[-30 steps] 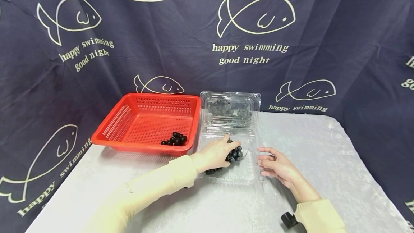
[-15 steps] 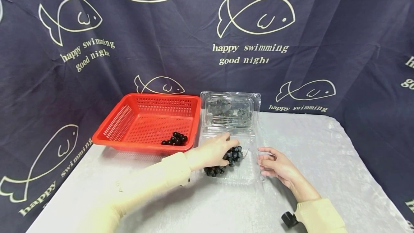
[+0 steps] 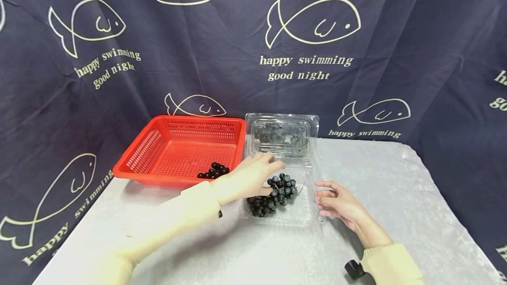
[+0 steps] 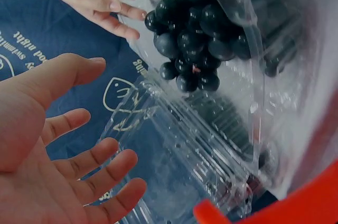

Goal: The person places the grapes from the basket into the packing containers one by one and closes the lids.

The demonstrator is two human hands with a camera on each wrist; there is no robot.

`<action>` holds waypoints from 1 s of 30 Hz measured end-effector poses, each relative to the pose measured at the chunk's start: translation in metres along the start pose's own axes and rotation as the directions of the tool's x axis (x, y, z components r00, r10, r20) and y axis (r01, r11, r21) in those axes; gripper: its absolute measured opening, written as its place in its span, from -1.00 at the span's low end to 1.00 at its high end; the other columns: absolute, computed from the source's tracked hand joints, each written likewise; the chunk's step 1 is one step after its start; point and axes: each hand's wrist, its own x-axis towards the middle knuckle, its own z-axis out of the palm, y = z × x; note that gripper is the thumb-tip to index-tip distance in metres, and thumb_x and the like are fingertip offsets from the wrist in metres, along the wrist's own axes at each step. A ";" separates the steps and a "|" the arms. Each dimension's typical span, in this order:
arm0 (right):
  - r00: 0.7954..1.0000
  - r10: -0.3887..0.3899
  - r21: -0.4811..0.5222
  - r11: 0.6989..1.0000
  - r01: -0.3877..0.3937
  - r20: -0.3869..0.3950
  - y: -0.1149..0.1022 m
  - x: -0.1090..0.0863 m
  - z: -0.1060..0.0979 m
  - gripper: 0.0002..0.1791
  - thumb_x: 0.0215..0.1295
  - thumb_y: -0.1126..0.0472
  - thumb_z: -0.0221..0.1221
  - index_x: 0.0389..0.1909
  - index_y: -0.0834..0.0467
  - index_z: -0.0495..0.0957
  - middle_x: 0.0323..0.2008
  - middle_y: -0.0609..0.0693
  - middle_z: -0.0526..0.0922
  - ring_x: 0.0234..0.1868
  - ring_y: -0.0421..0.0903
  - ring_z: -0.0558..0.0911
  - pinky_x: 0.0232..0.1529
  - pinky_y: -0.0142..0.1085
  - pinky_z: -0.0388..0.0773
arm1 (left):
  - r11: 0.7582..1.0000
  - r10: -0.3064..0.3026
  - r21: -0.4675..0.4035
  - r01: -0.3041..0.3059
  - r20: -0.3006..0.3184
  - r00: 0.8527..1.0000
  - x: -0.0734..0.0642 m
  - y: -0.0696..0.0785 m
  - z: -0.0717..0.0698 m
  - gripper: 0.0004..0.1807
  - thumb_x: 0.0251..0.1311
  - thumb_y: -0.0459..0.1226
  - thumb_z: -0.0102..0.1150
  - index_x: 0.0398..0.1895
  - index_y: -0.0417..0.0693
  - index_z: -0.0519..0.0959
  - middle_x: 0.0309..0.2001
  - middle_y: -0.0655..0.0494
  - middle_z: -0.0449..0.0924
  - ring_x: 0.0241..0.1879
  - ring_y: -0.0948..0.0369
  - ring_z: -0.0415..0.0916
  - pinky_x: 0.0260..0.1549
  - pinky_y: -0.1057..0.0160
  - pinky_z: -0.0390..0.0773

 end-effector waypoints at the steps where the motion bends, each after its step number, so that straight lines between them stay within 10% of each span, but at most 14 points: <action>1: 1.000 0.000 -0.001 1.000 0.000 0.001 0.000 0.000 0.000 -0.34 0.28 0.32 0.11 0.31 0.36 0.04 -0.11 -0.03 0.54 -0.28 -0.19 0.59 -0.28 -0.31 0.64 | 1.000 -0.001 0.008 0.001 -0.008 1.000 -0.001 -0.002 -0.001 -0.26 -0.08 0.04 0.38 0.24 0.25 0.32 -0.04 0.11 0.37 -0.09 0.14 0.40 -0.33 0.21 0.53; 30: 0.999 0.002 0.002 1.000 -0.002 0.032 -0.002 0.001 -0.005 -0.43 0.30 0.29 0.10 0.29 0.24 0.14 -0.07 0.00 0.52 -0.23 -0.17 0.58 -0.24 -0.29 0.63 | 0.984 -0.177 -0.023 0.176 -0.105 0.979 -0.031 -0.067 -0.027 -0.24 -0.10 -0.08 0.39 0.26 0.25 0.33 0.07 0.00 0.36 -0.06 0.03 0.32 -0.28 0.08 0.44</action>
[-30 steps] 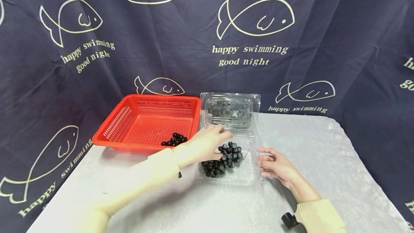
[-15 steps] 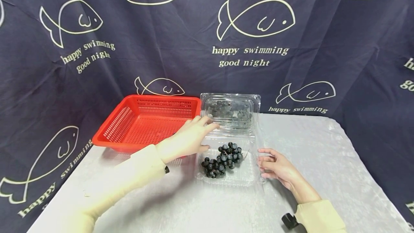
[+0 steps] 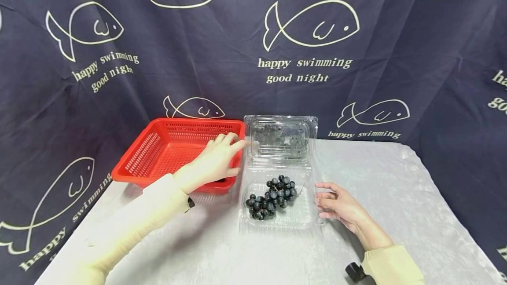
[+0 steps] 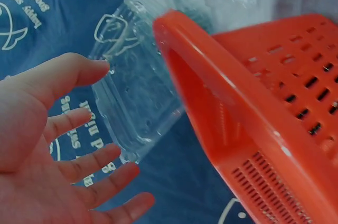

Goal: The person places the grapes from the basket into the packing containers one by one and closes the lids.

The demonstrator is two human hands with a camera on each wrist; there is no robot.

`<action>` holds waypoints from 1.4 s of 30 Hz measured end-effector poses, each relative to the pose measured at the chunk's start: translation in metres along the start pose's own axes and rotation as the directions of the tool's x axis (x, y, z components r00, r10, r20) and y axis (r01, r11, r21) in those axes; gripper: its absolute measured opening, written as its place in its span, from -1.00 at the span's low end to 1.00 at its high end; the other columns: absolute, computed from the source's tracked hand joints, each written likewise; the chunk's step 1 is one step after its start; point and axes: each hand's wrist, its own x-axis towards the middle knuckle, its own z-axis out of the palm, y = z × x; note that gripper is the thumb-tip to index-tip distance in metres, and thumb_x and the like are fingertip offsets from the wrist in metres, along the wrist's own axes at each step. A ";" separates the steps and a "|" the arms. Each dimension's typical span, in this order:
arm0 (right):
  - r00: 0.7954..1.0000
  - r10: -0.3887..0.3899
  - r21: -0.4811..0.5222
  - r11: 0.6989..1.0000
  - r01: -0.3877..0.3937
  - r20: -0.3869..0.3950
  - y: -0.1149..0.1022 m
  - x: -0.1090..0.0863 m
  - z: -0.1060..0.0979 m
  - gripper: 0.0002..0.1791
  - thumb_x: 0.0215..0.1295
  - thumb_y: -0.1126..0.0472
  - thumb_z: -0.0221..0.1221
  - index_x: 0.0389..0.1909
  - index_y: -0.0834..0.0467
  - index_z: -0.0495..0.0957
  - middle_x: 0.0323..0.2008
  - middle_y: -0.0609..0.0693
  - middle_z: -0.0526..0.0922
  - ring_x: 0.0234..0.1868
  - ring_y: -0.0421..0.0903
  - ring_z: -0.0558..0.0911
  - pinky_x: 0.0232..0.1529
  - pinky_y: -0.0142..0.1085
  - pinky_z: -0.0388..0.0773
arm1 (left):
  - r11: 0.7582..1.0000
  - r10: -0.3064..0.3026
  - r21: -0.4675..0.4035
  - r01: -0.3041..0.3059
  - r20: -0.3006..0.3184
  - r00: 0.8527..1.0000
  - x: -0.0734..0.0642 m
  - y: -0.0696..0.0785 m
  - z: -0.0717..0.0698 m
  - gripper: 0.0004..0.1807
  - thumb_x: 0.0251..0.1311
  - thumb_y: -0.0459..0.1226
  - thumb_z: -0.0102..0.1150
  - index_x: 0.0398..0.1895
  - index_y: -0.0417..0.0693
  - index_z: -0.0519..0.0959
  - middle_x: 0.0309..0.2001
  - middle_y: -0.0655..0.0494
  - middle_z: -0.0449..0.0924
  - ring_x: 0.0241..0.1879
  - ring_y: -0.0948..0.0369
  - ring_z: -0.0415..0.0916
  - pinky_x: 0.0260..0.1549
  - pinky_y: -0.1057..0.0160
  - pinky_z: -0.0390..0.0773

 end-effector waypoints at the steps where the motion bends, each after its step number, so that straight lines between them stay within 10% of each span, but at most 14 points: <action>1: 1.000 -0.001 0.000 1.000 0.001 -0.002 0.000 0.000 0.000 -0.43 0.30 0.29 0.10 0.29 0.24 0.14 -0.08 0.00 0.52 -0.23 -0.17 0.58 -0.24 -0.29 0.63 | 1.000 -0.012 0.006 0.011 0.007 1.000 0.000 -0.002 0.001 -0.24 -0.09 -0.08 0.39 0.27 0.26 0.32 0.07 0.00 0.35 -0.07 0.02 0.32 -0.29 0.07 0.45; 23: 1.000 -0.015 0.006 1.000 0.015 -0.026 0.004 -0.002 0.002 -0.41 0.30 0.31 0.09 0.30 0.28 0.12 -0.08 0.00 0.51 -0.25 -0.18 0.57 -0.26 -0.32 0.63 | 0.981 -0.142 -0.099 0.164 0.204 0.969 -0.005 -0.044 0.039 -0.29 -0.16 -0.18 0.41 0.18 0.19 0.39 0.05 -0.08 0.37 -0.08 -0.10 0.36 -0.23 -0.08 0.48; 42: 0.998 -0.020 -0.034 0.999 0.019 -0.054 0.003 -0.002 0.005 -0.37 0.31 0.28 0.10 0.32 0.33 0.07 -0.08 0.01 0.52 -0.24 -0.17 0.56 -0.27 -0.30 0.63 | 0.937 -0.230 -0.111 0.332 0.519 0.823 -0.003 -0.050 0.060 -0.26 -0.04 -0.19 0.36 0.28 0.15 0.31 0.28 -0.22 0.20 0.18 -0.30 0.25 0.03 -0.23 0.39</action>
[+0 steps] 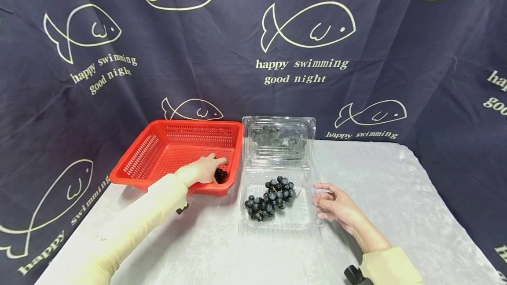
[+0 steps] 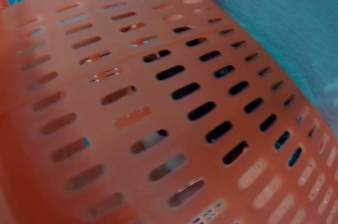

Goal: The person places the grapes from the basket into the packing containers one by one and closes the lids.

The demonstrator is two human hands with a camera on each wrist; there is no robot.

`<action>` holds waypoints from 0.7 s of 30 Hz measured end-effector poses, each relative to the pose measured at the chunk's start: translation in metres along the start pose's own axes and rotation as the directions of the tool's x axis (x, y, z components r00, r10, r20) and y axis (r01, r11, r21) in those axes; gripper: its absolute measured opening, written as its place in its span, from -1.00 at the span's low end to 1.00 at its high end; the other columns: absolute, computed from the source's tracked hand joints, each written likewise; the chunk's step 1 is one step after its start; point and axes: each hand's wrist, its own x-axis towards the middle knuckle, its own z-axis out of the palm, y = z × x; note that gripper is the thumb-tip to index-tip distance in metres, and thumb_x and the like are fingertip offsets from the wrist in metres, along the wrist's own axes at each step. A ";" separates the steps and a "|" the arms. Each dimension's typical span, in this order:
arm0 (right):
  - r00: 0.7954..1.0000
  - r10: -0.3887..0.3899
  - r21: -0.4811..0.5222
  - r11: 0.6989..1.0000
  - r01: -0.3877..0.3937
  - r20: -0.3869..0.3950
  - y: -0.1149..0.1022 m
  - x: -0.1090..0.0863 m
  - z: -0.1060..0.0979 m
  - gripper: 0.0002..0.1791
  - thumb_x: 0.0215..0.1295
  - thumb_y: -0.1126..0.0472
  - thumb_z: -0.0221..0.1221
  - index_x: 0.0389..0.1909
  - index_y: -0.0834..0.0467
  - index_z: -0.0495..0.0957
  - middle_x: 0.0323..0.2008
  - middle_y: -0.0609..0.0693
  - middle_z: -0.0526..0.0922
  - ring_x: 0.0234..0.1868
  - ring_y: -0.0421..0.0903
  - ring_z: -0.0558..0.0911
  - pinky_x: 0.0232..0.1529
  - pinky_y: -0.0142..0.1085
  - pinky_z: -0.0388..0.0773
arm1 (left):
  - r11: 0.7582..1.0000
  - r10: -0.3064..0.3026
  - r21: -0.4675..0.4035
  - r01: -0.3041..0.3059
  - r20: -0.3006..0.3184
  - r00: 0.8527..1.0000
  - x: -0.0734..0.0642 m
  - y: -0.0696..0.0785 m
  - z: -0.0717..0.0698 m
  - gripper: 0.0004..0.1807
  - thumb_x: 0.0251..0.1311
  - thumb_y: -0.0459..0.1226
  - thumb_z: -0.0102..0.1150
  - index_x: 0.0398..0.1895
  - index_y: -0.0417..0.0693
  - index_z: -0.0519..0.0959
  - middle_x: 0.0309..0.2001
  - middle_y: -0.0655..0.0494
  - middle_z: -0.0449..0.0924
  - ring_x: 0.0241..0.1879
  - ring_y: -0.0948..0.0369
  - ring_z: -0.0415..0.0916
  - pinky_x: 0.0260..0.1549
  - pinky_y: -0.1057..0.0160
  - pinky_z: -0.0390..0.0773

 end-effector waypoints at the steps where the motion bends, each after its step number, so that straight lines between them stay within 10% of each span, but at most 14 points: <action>1: 1.000 0.001 0.001 1.000 -0.001 0.000 0.000 0.000 0.000 -0.38 0.31 0.28 0.10 0.32 0.32 0.08 -0.08 0.01 0.52 -0.24 -0.17 0.56 -0.27 -0.30 0.63 | 1.000 -0.004 0.004 0.004 0.013 1.000 0.001 0.000 0.001 -0.28 -0.02 -0.20 0.35 0.27 0.16 0.31 0.25 -0.21 0.22 0.16 -0.27 0.29 0.02 -0.20 0.41; 21: 1.000 0.006 0.016 1.000 -0.007 0.015 0.000 0.000 -0.001 -0.38 0.28 0.27 0.12 0.30 0.29 0.10 -0.06 0.02 0.51 -0.24 -0.18 0.56 -0.25 -0.30 0.63 | 0.987 -0.086 -0.127 0.098 0.091 0.992 0.010 -0.012 0.016 -0.63 0.38 -0.18 -0.19 0.22 0.31 0.30 0.41 -0.22 0.04 0.25 -0.16 0.27 0.06 -0.28 0.32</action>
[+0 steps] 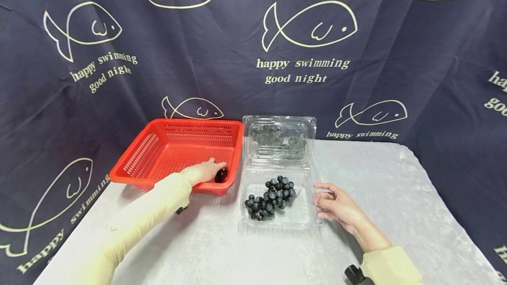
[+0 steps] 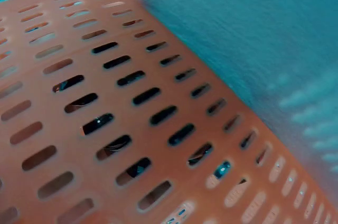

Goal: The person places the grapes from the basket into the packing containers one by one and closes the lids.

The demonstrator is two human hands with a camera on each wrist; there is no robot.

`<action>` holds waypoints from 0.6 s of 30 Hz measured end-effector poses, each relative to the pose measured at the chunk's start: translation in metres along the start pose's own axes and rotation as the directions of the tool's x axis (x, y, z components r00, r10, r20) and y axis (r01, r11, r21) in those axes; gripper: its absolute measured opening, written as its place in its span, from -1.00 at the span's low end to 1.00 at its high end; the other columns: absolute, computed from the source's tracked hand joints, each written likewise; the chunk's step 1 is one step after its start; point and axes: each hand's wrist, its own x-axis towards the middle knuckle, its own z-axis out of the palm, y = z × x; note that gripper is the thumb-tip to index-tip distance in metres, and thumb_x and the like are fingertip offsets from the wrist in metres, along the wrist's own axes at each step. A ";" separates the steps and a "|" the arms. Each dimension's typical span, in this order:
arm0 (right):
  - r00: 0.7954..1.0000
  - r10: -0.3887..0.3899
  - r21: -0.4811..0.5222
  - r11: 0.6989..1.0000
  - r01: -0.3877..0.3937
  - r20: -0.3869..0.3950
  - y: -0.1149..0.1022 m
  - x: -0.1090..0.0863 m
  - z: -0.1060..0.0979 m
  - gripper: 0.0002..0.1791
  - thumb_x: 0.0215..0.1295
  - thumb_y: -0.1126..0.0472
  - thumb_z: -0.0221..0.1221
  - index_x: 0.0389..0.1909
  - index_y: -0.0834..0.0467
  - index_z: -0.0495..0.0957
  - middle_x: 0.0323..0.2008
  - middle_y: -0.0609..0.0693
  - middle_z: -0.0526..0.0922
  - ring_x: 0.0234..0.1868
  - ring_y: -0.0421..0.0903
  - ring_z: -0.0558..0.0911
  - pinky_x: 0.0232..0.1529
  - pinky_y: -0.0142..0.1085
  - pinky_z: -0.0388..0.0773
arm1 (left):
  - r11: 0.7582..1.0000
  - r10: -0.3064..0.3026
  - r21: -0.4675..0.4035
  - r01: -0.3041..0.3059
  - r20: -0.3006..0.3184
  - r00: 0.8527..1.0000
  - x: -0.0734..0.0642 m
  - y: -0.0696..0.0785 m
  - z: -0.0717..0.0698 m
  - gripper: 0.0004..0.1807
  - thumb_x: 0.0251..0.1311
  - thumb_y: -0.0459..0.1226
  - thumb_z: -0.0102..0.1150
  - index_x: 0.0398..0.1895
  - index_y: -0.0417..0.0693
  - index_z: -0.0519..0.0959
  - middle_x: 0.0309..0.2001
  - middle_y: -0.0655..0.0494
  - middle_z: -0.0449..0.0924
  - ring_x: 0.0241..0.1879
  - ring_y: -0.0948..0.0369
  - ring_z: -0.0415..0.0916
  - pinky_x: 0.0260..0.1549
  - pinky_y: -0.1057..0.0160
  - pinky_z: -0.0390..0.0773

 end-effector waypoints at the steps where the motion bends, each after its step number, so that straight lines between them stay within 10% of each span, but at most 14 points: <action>1: 1.000 -0.002 -0.001 1.000 0.002 0.003 0.000 0.000 0.000 -0.38 0.29 0.27 0.11 0.30 0.29 0.10 -0.06 0.02 0.51 -0.23 -0.18 0.56 -0.24 -0.30 0.63 | 1.000 -0.002 -0.005 0.002 0.001 1.000 0.000 0.000 0.000 -0.61 0.39 -0.17 -0.20 0.25 0.32 0.29 0.41 -0.22 0.03 0.28 -0.16 0.24 0.07 -0.28 0.31; 18: 1.000 0.002 -0.011 1.000 -0.002 -0.016 0.002 -0.001 0.001 -0.37 0.28 0.29 0.11 0.31 0.31 0.09 -0.04 0.05 0.50 -0.22 -0.16 0.56 -0.24 -0.29 0.63 | 1.000 -0.021 0.001 0.021 0.023 1.000 0.003 0.000 0.005 -0.50 0.40 -0.14 -0.22 0.39 0.40 0.18 0.46 -0.21 -0.07 0.33 -0.15 0.17 0.12 -0.38 0.16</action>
